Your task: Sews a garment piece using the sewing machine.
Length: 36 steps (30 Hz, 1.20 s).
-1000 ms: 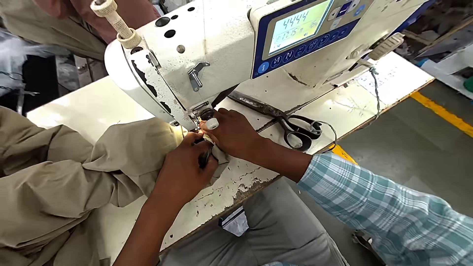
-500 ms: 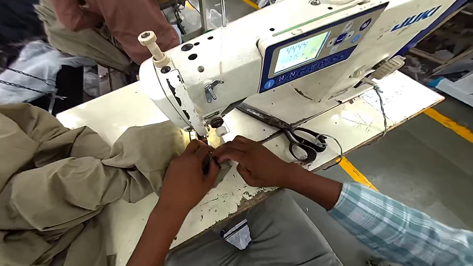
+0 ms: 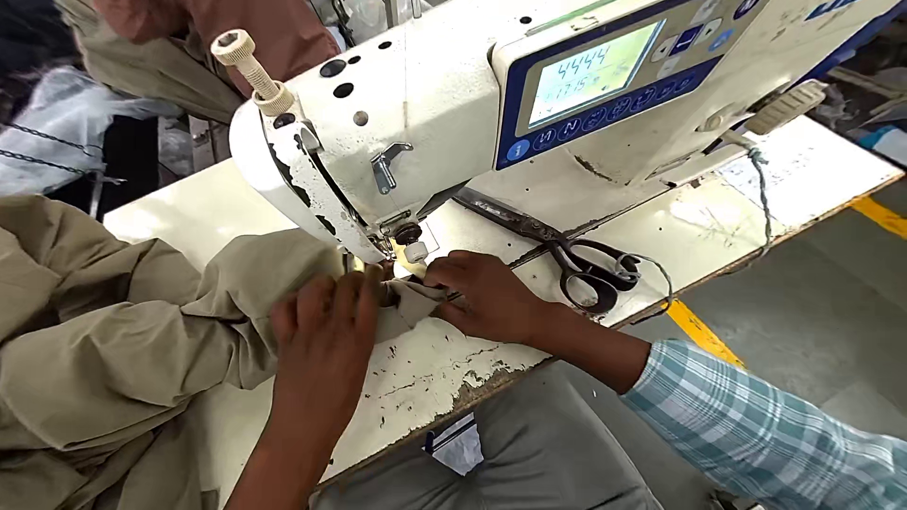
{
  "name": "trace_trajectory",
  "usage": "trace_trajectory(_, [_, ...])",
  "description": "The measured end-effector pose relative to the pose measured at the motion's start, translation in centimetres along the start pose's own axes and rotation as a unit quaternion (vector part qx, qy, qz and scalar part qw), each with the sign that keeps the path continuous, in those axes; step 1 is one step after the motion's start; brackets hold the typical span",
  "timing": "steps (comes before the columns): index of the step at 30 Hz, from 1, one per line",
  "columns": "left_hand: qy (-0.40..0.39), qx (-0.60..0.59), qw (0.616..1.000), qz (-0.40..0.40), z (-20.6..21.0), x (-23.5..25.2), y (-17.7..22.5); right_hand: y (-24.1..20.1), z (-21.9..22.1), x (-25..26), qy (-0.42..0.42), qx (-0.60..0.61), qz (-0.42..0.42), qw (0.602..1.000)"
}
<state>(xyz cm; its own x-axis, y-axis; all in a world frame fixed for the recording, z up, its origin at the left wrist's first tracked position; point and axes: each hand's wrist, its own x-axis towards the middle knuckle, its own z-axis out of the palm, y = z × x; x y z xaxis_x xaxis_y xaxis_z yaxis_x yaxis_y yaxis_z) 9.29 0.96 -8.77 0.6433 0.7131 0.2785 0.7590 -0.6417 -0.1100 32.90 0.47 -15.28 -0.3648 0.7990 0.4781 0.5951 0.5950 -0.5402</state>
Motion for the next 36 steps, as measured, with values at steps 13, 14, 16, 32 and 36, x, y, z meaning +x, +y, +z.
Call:
trace_trajectory(13, [-0.137, -0.093, 0.974, -0.154, 0.4, 4.2, 2.4, -0.8, 0.3, -0.6, -0.113, -0.063, -0.041, 0.991])
trace_trajectory(14, [-0.149, -0.066, 0.973, -0.163, 0.3, 4.3, 2.7, -0.9, 0.3, -0.6, -0.117, -0.071, -0.039, 0.990])
trace_trajectory(16, [-0.198, -0.051, 0.964, -0.170, -0.7, 4.2, 2.9, -1.2, 0.2, -0.7, -0.129, -0.082, -0.032, 0.988])
trace_trajectory(32, [-0.031, -0.228, 0.954, -0.192, 1.8, 2.0, 3.2, -1.1, 0.2, -1.3, -0.092, -0.017, -0.016, 0.996])
trace_trajectory(36, [-0.031, -0.245, 0.955, -0.167, 2.7, 1.7, 3.1, -2.1, 0.2, -1.4, -0.056, -0.108, 0.031, 0.992])
